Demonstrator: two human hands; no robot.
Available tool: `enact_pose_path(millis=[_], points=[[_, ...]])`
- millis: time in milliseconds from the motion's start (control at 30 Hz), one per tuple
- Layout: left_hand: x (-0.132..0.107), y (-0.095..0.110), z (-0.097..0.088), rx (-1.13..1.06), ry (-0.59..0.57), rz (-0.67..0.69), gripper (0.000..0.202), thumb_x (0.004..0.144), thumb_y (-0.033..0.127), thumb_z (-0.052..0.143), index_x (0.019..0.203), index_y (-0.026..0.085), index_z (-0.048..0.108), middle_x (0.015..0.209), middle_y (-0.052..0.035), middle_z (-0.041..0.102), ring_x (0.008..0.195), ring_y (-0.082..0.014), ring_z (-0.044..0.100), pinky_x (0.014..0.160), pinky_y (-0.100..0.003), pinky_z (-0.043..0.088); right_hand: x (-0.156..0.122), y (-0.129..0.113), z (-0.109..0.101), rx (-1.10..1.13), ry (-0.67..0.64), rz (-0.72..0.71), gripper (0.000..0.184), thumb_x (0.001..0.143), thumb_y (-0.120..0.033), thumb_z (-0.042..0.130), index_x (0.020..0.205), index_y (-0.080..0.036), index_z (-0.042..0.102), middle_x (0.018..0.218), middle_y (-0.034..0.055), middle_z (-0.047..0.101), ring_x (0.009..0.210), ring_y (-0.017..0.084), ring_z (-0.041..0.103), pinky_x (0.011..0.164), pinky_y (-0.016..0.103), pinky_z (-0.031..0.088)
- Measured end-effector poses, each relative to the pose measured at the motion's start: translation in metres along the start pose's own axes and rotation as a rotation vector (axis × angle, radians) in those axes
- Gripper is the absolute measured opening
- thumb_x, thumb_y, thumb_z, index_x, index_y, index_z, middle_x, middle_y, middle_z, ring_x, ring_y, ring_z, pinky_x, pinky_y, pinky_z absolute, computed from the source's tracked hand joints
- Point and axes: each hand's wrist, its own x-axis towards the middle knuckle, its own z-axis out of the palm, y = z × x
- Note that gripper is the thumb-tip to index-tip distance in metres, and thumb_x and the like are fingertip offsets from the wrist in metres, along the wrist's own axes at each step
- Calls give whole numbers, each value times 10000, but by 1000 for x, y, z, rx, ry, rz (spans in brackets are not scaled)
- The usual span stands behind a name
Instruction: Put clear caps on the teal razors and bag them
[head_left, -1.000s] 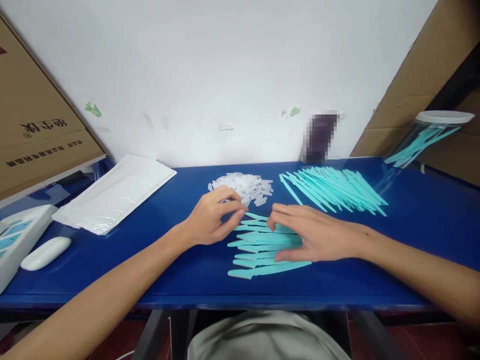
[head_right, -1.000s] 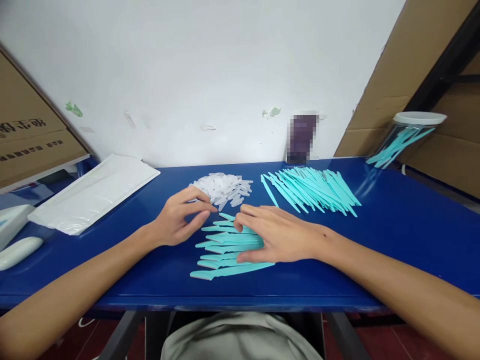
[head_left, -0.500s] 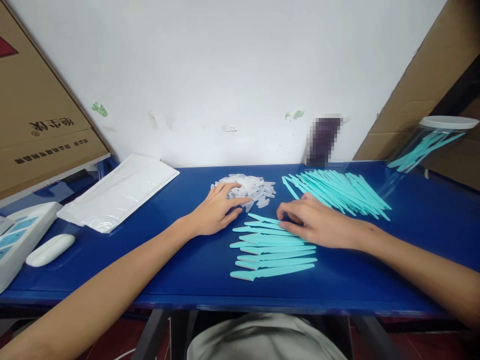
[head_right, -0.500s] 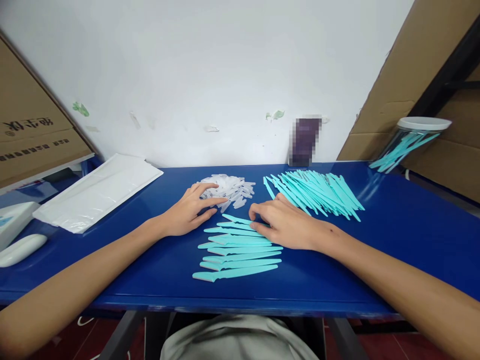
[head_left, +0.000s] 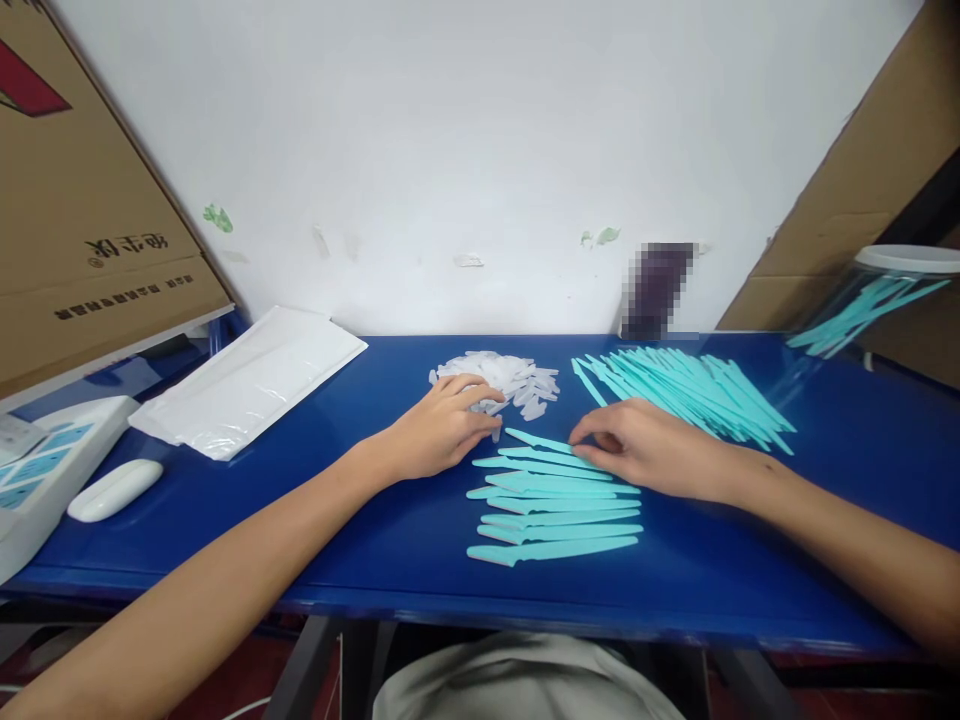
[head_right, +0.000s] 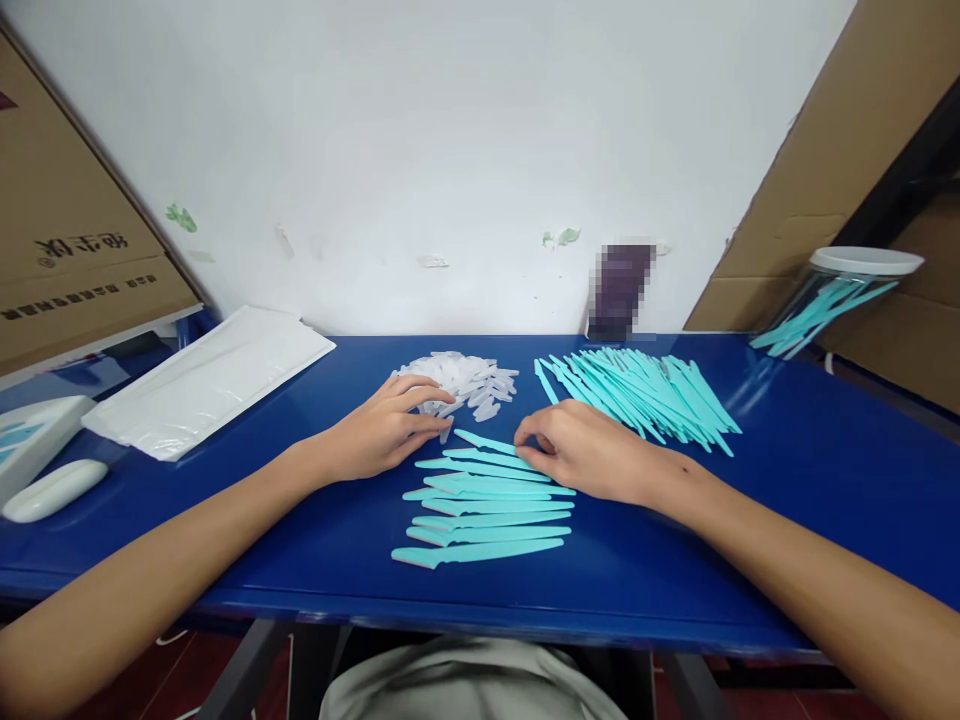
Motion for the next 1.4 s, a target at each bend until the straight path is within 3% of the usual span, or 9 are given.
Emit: enact_pose_path(millis=[233,333,467,633,767,933,1400], points=[[1,-2,-2,-18,4,-21,282,1041,320,469,1056,202,725,1258,-111,610,1215,-282,503,1016,-440,397,1,12,7,-6,56,-25,244,945,-369,508,936,-219,700,913,54,618,766,187,581,676,309,408],[2,-2,-2,-26,-3,-31,301,1047,317,450,1034,181,718,1122,-104,641,1050,-241,557,928,-382,425,1,11,5,47,22,6,209,911,-385,554,865,-224,680,870,38,616,829,206,592,746,330,420],[3,-1,-1,-15,-34,-51,332,1049,322,431,1009,164,721,920,-76,641,863,-204,561,782,-326,433,0,8,3,-13,43,2,203,910,-347,550,776,-211,620,755,10,605,739,188,569,820,371,399],[2,-1,1,-29,-78,-96,300,1027,230,433,1112,160,712,952,-73,637,897,-204,591,779,-310,453,-2,7,3,-39,130,-90,150,976,-313,469,956,-208,575,937,56,647,815,204,583,729,335,415],[1,-2,2,-72,-104,-131,323,1023,201,431,1197,162,701,1002,-81,644,930,-202,608,790,-302,470,-3,8,1,-49,77,-119,217,1032,-334,378,1030,-209,556,948,60,633,770,192,572,679,328,409],[1,0,1,-103,-102,-155,303,1033,250,455,1191,190,707,1003,-77,653,951,-206,614,808,-309,477,-4,8,2,-22,24,-92,270,1058,-371,320,1024,-211,535,947,61,626,767,196,565,680,340,408],[1,1,2,-149,-69,-145,293,1026,233,464,1163,185,718,988,-77,660,921,-194,614,787,-301,475,-3,6,3,-26,67,-84,261,1052,-356,321,1001,-209,531,937,75,642,753,202,581,656,340,405]])
